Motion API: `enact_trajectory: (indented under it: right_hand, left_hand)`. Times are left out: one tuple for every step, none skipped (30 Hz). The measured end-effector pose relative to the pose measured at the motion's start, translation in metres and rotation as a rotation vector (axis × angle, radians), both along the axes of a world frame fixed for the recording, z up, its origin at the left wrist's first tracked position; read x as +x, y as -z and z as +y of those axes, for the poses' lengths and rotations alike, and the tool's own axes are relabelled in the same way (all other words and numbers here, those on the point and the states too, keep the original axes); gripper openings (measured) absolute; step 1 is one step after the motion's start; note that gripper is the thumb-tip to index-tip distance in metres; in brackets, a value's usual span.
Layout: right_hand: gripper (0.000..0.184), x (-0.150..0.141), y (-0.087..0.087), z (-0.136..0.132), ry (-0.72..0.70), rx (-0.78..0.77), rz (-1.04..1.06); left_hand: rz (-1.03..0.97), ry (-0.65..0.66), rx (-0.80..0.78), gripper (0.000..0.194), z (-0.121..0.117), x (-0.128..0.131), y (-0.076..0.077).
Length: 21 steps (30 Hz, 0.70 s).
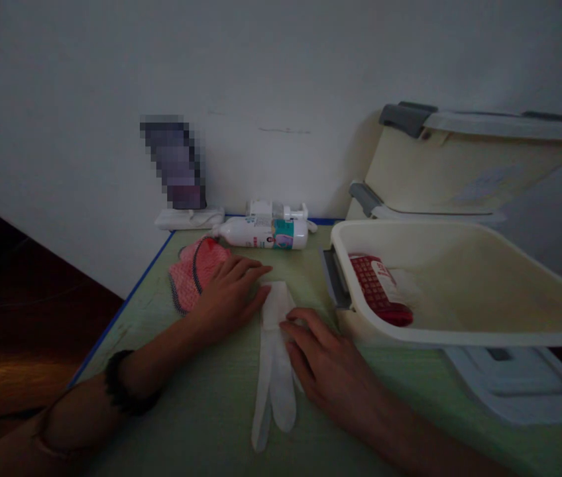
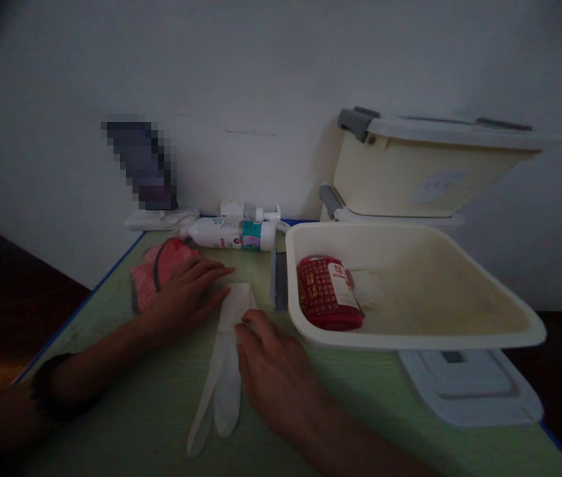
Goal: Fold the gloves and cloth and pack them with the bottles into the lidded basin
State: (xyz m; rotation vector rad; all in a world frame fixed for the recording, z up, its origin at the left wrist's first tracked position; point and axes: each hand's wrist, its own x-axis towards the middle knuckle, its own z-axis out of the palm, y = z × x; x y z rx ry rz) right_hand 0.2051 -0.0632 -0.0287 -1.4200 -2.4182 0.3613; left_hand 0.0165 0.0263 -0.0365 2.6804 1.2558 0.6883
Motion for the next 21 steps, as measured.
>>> enact_trajectory:
  right_hand:
    - [0.030,0.0004,-0.0003,-0.0003,0.015,-0.003,0.012]
    - [0.030,0.0009,-0.0004,-0.0004,0.025,-0.003,0.022]
    - [0.030,0.0014,-0.0004,-0.0003,0.028,-0.001,0.031]
    - [0.031,0.0018,-0.0004,-0.0001,0.030,0.003,0.040]
    - [0.031,0.0022,-0.0002,0.0001,0.030,0.010,0.047]
    - [0.032,0.0024,-0.0001,0.0003,0.028,0.016,0.052]
    - [0.032,0.0026,0.0000,0.0004,0.022,0.021,0.054]
    - [0.031,0.0026,0.0001,0.0004,0.012,0.022,0.051]
    - [0.031,0.0025,0.0002,0.0002,0.000,0.020,0.044]
    - [0.030,0.0024,0.0003,0.0001,-0.013,0.017,0.037]
    - [0.030,0.0022,0.0003,-0.0001,-0.025,0.013,0.031]
    - [0.030,0.0021,0.0004,-0.0002,-0.032,0.009,0.027]
    - [0.030,0.0020,0.0006,-0.0003,-0.034,0.007,0.024]
    - [0.030,0.0020,0.0008,-0.0002,-0.030,0.007,0.023]
    - [0.030,0.0022,0.0010,-0.0001,-0.023,0.007,0.025]
    - [0.031,0.0024,0.0012,0.0002,-0.010,0.010,0.030]
    - [0.033,0.0028,0.0013,0.0004,0.008,0.015,0.039]
    - [0.035,0.0032,0.0013,0.0007,0.025,0.020,0.050]
    - [0.037,0.0037,0.0012,0.0010,0.036,0.024,0.061]
    - [0.039,0.0041,0.0008,0.0012,0.044,0.027,0.069]
    - [0.039,0.0045,0.0004,0.0013,0.043,0.026,0.072]
  left_hand:
    - [0.019,-0.041,0.019,0.032,0.0008,0.0000,0.0015]
    - [0.041,-0.058,0.023,0.032,0.0015,0.0002,0.0028]
    - [0.057,-0.057,0.014,0.030,0.0020,0.0004,0.0040]
    - [0.060,-0.047,-0.001,0.026,0.0022,0.0008,0.0048]
    - [0.051,-0.032,-0.022,0.022,0.0023,0.0014,0.0052]
    - [0.030,-0.018,-0.046,0.018,0.0022,0.0022,0.0054]
    - [0.002,-0.008,-0.073,0.015,0.0021,0.0032,0.0053]
    - [-0.028,-0.006,-0.101,0.013,0.0019,0.0042,0.0049]
    - [-0.051,-0.012,-0.126,0.012,0.0017,0.0053,0.0044]
    - [-0.068,-0.026,-0.143,0.011,0.0016,0.0064,0.0038]
    - [-0.077,-0.044,-0.151,0.011,0.0015,0.0074,0.0032]
    - [-0.081,-0.065,-0.149,0.012,0.0016,0.0082,0.0027]
    - [-0.082,-0.081,-0.143,0.012,0.0018,0.0088,0.0024]
    - [-0.089,-0.090,-0.132,0.013,0.0022,0.0092,0.0023]
    - [-0.105,-0.089,-0.119,0.014,0.0026,0.0094,0.0024]
    - [-0.136,-0.078,-0.111,0.017,0.0030,0.0092,0.0027]
    - [-0.176,-0.058,-0.117,0.020,0.0033,0.0088,0.0032]
    - [-0.218,-0.027,-0.140,0.024,0.0033,0.0083,0.0037]
    - [-0.258,0.011,-0.175,0.030,0.0031,0.0076,0.0043]
    - [-0.292,0.052,-0.222,0.036,0.0025,0.0069,0.0048]
    - [-0.315,0.089,-0.274,0.042,0.0017,0.0063,0.0052]
